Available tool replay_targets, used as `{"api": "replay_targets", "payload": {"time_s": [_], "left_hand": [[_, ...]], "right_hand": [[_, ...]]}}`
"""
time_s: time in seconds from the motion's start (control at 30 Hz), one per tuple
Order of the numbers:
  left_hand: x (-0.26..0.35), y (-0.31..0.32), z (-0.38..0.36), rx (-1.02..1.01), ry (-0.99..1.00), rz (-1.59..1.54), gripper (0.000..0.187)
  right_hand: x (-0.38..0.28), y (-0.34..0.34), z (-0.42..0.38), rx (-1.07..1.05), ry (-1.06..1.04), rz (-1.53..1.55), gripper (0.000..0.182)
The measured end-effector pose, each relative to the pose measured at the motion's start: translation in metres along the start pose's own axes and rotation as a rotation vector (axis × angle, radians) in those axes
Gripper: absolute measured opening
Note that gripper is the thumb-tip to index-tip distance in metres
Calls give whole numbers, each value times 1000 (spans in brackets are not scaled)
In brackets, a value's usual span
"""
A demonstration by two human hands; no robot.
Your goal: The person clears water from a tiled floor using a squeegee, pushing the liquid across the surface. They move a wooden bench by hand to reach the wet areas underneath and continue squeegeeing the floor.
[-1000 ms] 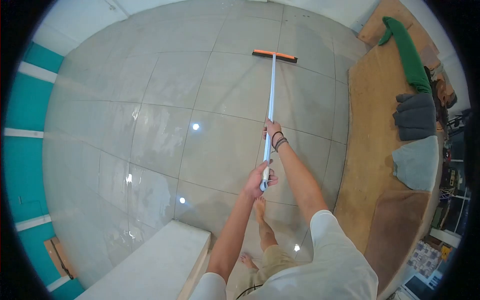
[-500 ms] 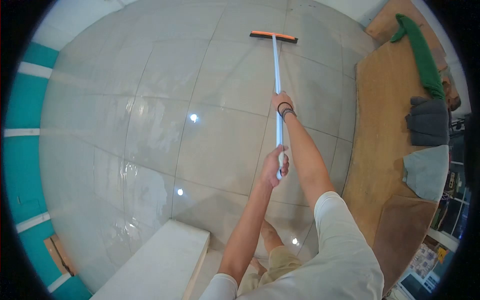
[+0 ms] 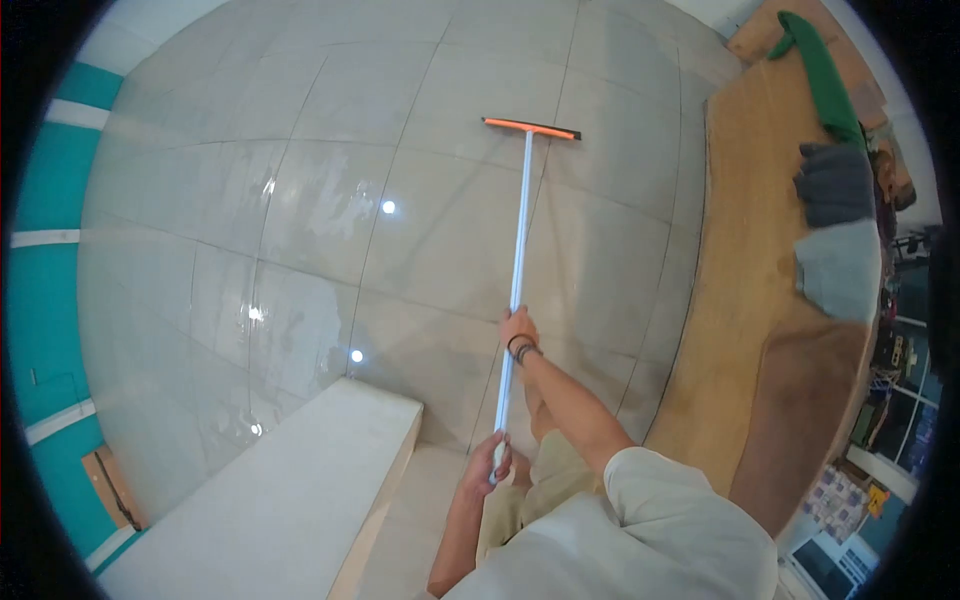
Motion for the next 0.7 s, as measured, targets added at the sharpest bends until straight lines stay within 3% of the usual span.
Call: {"api": "replay_targets", "payload": {"time_s": [0.03,0.1,0.17,0.37,0.43,0.53,0.57,0.6,0.67,0.7], "left_hand": [[-26,-16,-25,3,-11,-15,23],[-80,-56,-74,49,-44,-35,24],[-131,-90,-119,93,-70,-52,24],[-227,-134,-260,294,-142,-21,35],[-237,-143,-287,353,-98,281,39],[-268,-126,-327,380,-188,-27,31],[-278,-158,-314,448,-64,246,31],[-270,-163,-302,447,-60,240,31],[-250,-137,-266,133,-127,-36,37],[-224,-134,-244,173,-63,71,37]], "right_hand": [[-2,13,-39,14,-87,-91,39],[22,57,-115,-100,87,134,36],[38,92,-188,-176,120,152,36],[46,139,-366,-228,93,233,38],[49,149,-403,-342,116,214,40],[67,169,-428,-472,119,267,38],[69,166,-425,-449,60,157,38],[67,165,-417,-452,56,153,38],[65,160,-377,-356,57,288,36],[60,157,-341,-263,-42,344,36]]}}
Point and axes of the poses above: each hand's wrist, its own z-axis towards the middle knuckle, its own y-axis out of the palm, x = y × z, the point moved 9 cm from there along z, towards the middle knuckle, and after that the axes turned 12 degrees about -y, right-handed, at the moved point
